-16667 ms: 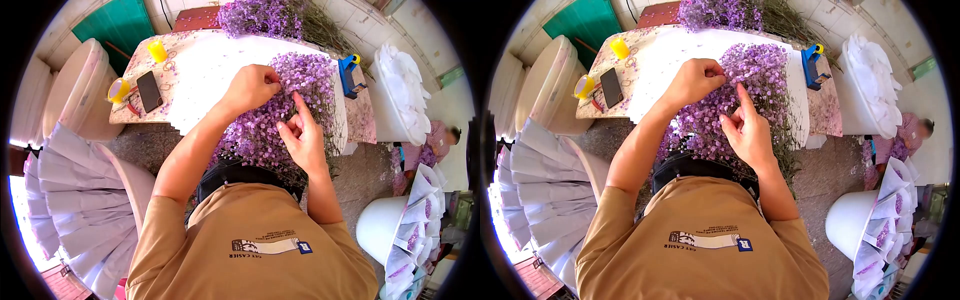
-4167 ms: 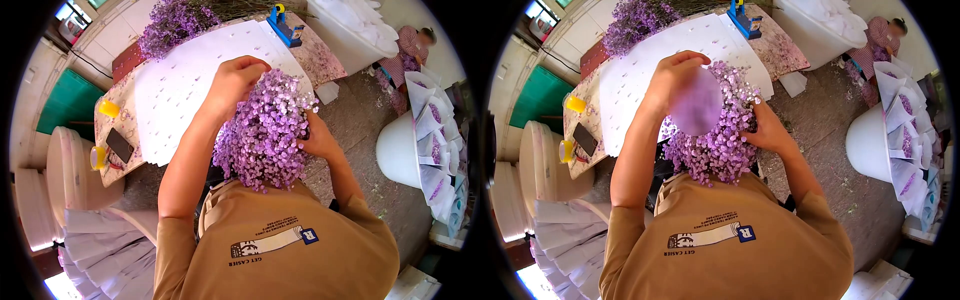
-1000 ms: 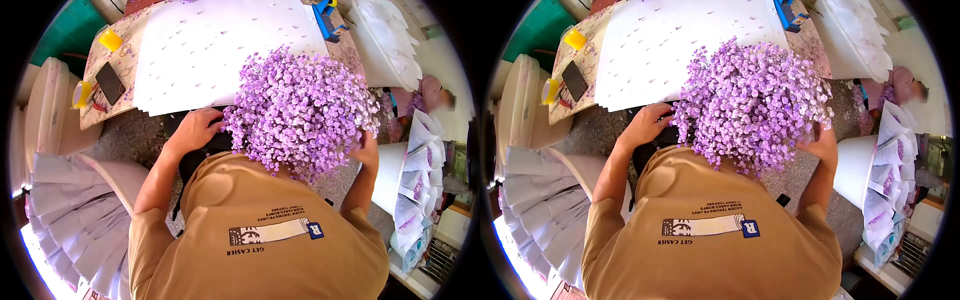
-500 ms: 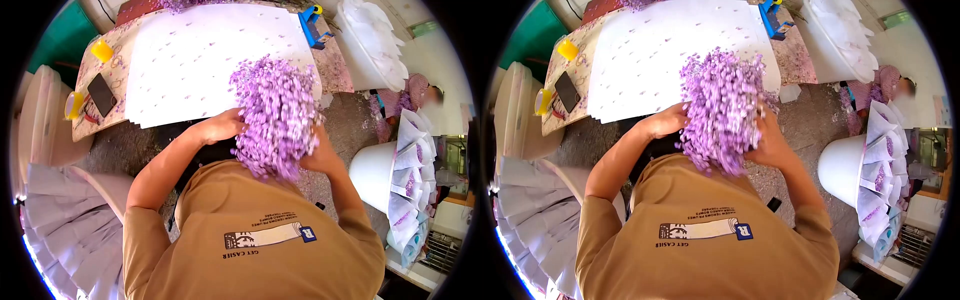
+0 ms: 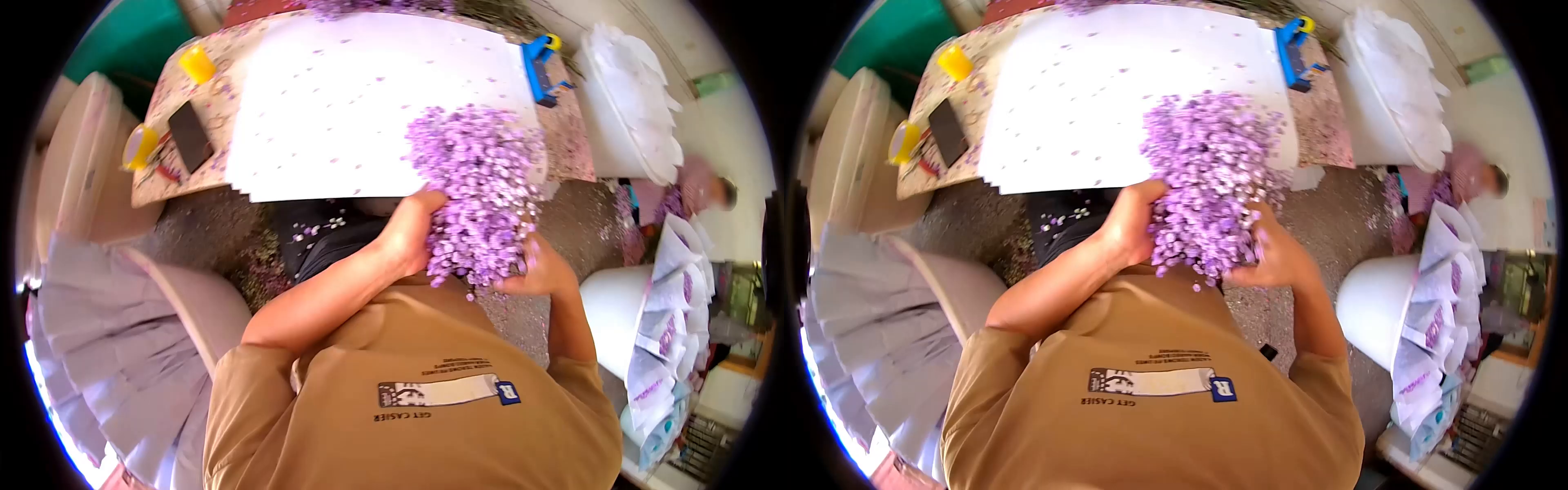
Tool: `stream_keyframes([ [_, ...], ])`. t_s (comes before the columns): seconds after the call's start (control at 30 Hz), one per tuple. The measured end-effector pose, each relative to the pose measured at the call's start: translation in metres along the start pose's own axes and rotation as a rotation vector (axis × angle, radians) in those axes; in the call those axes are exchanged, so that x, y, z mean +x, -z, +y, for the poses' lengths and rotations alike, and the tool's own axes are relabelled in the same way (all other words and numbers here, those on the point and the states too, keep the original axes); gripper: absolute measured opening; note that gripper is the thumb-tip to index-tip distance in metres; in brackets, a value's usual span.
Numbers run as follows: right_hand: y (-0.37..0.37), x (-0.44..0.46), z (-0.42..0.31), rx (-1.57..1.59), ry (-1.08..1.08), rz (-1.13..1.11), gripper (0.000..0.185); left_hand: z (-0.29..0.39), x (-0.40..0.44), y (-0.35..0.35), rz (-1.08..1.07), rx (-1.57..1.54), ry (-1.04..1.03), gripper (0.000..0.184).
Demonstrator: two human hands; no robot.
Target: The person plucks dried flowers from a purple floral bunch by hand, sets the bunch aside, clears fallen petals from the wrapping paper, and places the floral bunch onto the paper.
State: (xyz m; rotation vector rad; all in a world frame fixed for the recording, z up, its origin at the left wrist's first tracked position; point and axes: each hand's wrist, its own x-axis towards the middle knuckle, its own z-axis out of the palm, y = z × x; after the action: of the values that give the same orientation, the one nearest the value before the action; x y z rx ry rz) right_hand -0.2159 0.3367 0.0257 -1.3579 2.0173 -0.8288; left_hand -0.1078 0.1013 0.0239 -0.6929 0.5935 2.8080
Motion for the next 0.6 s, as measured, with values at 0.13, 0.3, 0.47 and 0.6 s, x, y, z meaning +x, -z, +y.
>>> stream_keyframes([
  [0.13, -0.047, 0.032, 0.038, -0.239, 0.039, 0.298, 0.087, 0.003, 0.016, -0.003, -0.070, 0.189, -0.041, 0.043],
  [0.3, -0.017, 0.060, 0.060, -0.141, 0.020, 0.692, 0.064, 0.068, 0.012, 0.024, -0.167, 1.133, -0.118, 0.059],
  [0.47, 0.043, 0.029, 0.109, 0.130, -0.076, 0.812, 0.063, 0.139, -0.009, 0.135, 0.116, 2.163, -0.809, 0.054],
  [0.6, 0.092, -0.021, 0.144, 0.014, -0.106, 0.994, 0.056, 0.162, -0.021, 0.178, 0.174, 2.439, -0.813, 0.072],
])
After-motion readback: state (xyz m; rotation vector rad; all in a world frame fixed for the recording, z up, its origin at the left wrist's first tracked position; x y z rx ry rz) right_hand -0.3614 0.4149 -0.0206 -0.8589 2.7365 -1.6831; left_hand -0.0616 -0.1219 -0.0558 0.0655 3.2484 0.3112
